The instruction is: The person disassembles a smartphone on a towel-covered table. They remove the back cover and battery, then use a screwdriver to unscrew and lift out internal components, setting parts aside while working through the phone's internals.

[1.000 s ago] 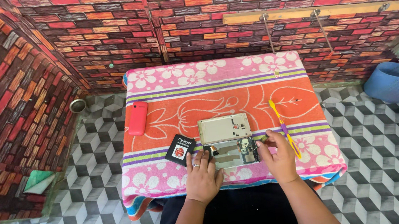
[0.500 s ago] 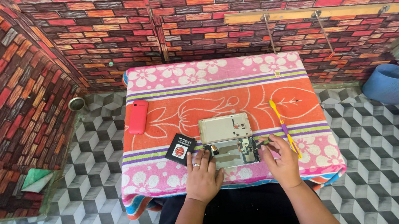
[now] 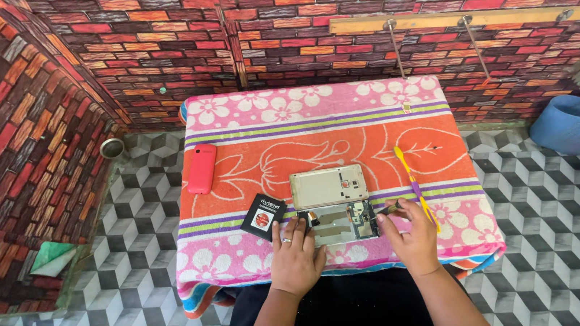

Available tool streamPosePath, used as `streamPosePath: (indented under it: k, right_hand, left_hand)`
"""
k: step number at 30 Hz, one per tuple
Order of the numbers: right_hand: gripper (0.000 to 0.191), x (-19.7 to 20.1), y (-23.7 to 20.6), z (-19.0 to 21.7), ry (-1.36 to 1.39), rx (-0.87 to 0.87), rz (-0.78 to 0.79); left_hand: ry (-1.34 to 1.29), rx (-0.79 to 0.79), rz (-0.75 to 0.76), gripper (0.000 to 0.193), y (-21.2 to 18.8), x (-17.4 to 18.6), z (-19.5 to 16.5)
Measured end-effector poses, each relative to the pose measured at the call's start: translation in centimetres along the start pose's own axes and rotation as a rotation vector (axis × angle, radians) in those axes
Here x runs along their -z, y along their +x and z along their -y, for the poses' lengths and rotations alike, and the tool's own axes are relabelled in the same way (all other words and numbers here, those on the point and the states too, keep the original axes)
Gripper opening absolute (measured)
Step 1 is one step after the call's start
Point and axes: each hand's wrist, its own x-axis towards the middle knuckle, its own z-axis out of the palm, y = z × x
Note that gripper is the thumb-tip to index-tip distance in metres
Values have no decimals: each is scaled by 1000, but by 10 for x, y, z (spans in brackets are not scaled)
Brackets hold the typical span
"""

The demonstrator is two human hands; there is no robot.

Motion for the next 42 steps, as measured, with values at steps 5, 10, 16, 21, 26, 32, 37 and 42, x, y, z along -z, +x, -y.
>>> streamPosePath:
  k: [5,10,16,21,26,32,37,42]
  right_hand:
    - [51,1,1,-3,159,28,36]
    - [56,0,1,-4,22,53,-4]
    - [45,0,0,-2,212,62,43]
    - [53,2,2,0,1,-74,-5]
    - [50,3,0,-1,177,54,46]
    - [53,0,-3,-4,10,-40,-17]
    - [50,3,-2,-3,193,95,26]
    - [58,2,2,-4,14,-9,-16]
  left_hand:
    - [-2,-2,14,44,1,1,0]
    - [-3,5,21,44,0,0,0]
    - [-1,2,25,44,-2,0,0]
    - [8,5,26,44,-2,-1,0]
    - [1,5,20,44,-2,0,0]
    - [-5,14,23,44,-3,0,-1]
    - [-5,-1,5,43,-1,0,-1]
    - [-5,-4,5,44,0,0,-1]
